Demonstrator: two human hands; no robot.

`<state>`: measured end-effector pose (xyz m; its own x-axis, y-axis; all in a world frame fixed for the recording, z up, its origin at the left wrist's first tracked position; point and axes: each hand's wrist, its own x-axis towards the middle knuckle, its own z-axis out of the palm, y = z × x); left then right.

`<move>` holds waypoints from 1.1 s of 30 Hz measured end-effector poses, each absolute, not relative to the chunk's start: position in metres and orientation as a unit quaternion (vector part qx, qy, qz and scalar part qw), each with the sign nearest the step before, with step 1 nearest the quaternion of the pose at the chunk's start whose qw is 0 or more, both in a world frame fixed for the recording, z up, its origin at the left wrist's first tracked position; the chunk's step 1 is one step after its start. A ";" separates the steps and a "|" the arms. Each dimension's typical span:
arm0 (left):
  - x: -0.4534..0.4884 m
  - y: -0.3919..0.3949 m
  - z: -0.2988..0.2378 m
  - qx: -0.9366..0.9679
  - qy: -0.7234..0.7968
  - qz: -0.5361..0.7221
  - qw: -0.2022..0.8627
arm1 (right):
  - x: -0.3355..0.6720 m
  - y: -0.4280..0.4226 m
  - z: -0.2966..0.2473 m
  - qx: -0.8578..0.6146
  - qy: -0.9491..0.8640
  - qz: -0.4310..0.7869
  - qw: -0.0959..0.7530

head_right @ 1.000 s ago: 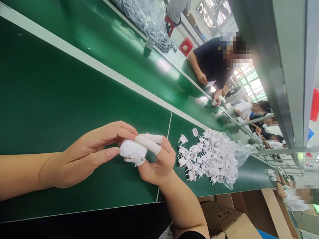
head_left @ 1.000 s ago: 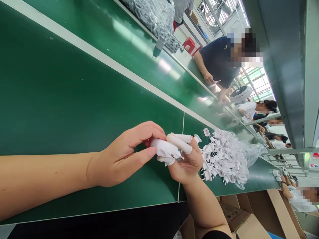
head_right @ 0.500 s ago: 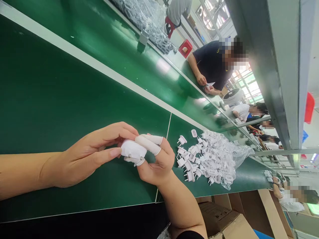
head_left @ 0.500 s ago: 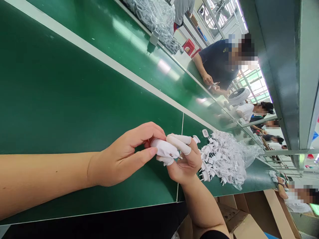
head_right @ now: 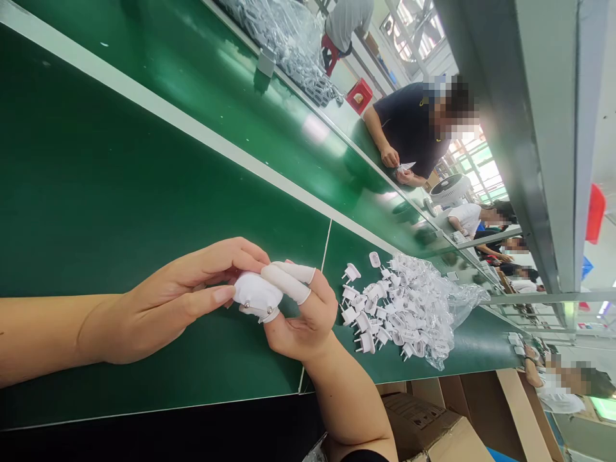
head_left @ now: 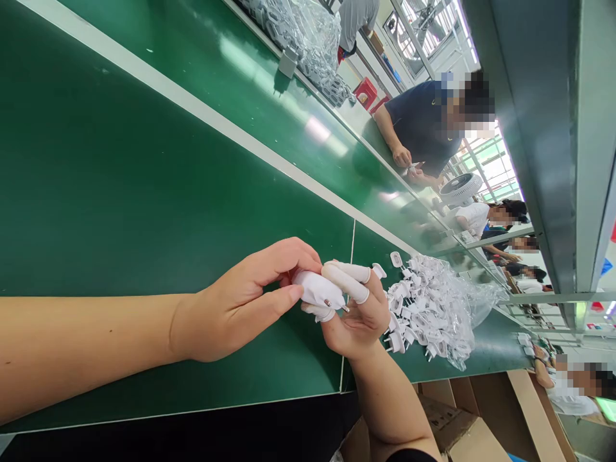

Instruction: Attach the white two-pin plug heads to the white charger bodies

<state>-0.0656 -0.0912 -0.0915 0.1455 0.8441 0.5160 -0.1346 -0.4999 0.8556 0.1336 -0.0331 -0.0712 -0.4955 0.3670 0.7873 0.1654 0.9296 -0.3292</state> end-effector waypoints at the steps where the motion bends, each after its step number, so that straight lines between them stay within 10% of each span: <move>1: -0.066 -0.091 -0.092 0.633 0.280 0.591 0.415 | 0.134 -0.033 -0.071 -0.155 -0.859 0.103 0.477; 33: -0.059 -0.094 -0.094 0.629 0.305 0.605 0.380 | 0.132 -0.036 -0.067 -0.147 -0.865 0.092 0.470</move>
<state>-0.0588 -0.0935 -0.0936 0.0807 0.8442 0.5300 -0.0761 -0.5249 0.8477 0.1323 -0.0363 -0.0673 -0.5148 0.3412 0.7864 0.1691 0.9398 -0.2971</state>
